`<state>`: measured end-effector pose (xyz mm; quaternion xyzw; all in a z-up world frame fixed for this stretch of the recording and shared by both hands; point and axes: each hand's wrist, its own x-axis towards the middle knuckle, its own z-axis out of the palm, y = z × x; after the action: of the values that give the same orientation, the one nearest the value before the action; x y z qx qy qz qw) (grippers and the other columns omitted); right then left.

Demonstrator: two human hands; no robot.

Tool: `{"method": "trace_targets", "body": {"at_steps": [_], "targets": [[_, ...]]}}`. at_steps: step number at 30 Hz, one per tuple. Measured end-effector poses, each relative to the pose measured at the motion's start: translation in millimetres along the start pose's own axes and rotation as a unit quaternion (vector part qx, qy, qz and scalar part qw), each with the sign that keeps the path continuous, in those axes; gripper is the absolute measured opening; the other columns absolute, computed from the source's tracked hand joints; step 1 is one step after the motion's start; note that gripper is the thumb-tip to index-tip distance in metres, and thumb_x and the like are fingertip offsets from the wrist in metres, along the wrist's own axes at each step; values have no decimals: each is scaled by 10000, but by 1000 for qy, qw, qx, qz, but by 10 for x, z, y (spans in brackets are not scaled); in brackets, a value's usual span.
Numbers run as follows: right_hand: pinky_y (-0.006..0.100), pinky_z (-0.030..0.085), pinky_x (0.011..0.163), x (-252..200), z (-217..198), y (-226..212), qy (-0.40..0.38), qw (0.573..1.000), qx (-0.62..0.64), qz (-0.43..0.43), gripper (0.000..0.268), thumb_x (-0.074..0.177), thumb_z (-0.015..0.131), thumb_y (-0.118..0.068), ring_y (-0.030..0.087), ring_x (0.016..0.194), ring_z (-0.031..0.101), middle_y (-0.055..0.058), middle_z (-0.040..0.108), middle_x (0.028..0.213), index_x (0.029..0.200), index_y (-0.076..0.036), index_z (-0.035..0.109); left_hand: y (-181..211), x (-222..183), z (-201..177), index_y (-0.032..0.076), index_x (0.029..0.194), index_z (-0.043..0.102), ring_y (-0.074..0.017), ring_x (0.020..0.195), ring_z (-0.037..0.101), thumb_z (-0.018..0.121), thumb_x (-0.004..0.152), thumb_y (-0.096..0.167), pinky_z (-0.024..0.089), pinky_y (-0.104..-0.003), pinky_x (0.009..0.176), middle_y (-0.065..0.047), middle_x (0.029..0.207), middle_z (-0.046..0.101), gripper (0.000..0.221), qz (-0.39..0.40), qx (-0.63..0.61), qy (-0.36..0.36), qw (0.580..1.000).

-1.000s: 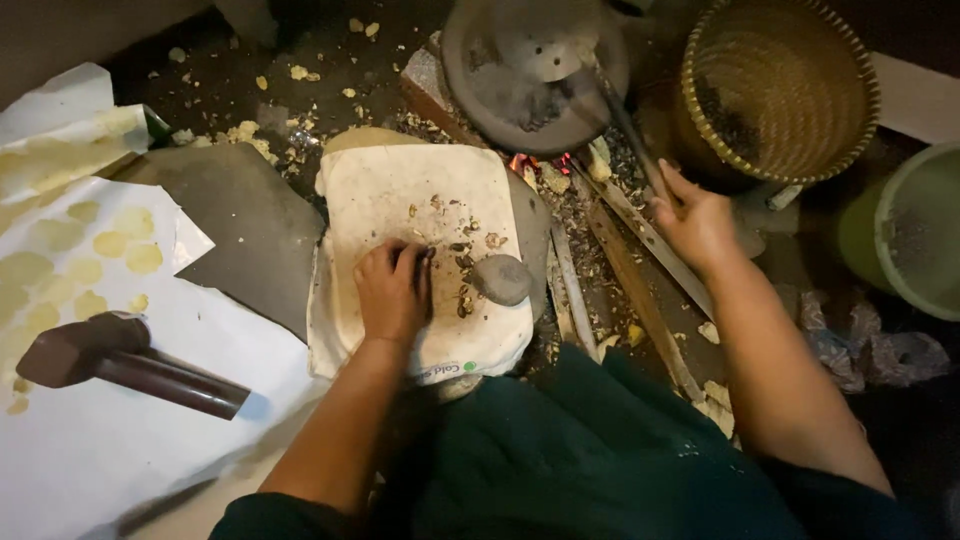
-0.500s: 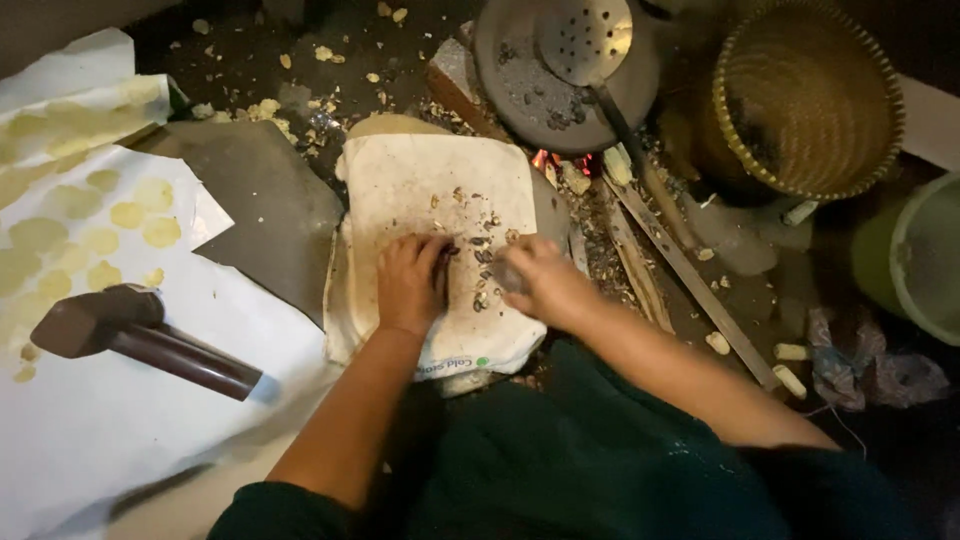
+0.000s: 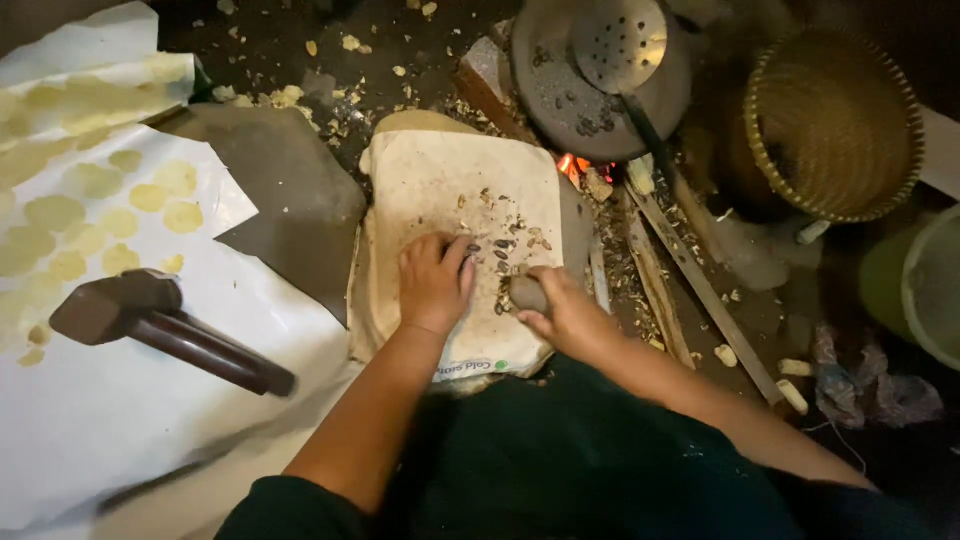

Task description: Flattening roasted nuts with a wooden mallet and processing them on a stone block near a hearth

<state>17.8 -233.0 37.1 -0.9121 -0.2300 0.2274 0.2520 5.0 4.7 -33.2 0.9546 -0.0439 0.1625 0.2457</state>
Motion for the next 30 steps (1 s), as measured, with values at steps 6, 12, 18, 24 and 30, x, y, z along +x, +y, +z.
{"method": "trace_targets", "body": {"at_steps": [6,12,18,24,30], "targets": [[406,581,727,160,-545,-474,43,958,147,241,447,990,509,-355,290,929,635,161,636,1298,1376,-134,464,37,43,-55,247,1226,691,-316,1162,601,672,912,318,442,-512,978,-90,1124,633,323,-7,1,-15,1000],[618,535,883,524,-421,-242,19,985,-100,138,557,999,533,-465,504,1049,683,241,647,1161,1468,-256,316,21,63,-65,245,1185,686,-299,1075,616,672,908,319,451,-510,958,-71,1040,610,287,-7,16,-8,1000],[634,527,912,686,-267,-427,28,992,-54,114,548,1019,526,-453,546,1057,667,307,642,1175,1473,-201,352,-19,35,3,252,1140,691,-294,1065,620,695,889,334,469,-484,926,-58,1040,600,264,-3,4,5,1000],[621,489,997,466,-176,-423,15,962,87,258,543,1000,511,-504,540,1160,624,338,649,1200,1436,-215,364,75,54,-220,218,1074,700,-312,1052,627,682,921,300,471,-480,914,-76,997,615,175,7,-20,-30,999],[566,477,1055,740,-7,-94,46,945,123,300,558,993,528,-553,463,1247,605,300,641,1280,1447,-268,374,62,-39,-243,233,1002,711,-291,1023,621,705,911,336,471,-474,877,-40,986,632,138,37,-61,-62,996]]}}
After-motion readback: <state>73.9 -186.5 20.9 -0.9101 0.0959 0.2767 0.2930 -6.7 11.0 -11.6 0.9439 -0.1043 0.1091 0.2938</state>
